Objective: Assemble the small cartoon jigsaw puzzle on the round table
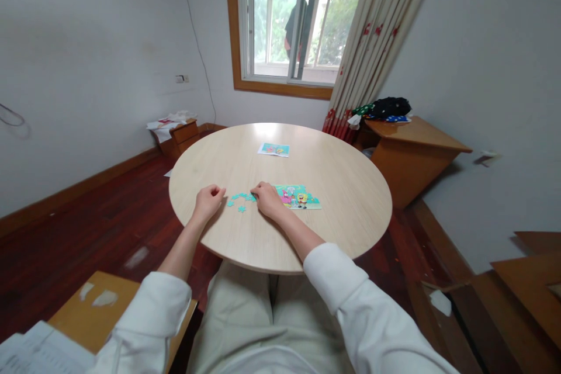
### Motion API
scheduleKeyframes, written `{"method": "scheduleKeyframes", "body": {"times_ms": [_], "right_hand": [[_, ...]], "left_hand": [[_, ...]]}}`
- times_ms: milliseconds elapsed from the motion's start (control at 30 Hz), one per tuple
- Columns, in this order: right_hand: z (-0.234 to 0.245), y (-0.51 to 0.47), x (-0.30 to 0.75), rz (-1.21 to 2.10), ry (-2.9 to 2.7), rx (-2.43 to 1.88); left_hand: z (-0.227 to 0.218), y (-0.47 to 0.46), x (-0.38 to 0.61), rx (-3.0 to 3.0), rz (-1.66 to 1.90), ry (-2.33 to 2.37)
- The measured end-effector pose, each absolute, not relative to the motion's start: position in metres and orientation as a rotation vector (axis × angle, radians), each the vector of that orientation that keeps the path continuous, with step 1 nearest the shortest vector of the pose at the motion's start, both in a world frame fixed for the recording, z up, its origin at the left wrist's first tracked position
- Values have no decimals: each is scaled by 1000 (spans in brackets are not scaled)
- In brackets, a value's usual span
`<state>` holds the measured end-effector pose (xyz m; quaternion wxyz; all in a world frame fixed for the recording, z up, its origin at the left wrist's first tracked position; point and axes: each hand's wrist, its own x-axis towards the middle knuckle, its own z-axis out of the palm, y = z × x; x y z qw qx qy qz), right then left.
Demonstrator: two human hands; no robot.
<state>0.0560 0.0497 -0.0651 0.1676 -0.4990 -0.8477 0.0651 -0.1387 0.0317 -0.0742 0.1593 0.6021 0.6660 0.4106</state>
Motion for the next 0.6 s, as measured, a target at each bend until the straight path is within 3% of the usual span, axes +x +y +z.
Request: {"method": "scheduleKeyframes", "body": {"times_ms": [600], "right_hand": [[-35, 66, 55, 232, -2603, -1620]], "left_hand": [[-70, 29, -141, 1855, 1051, 1969]]}}
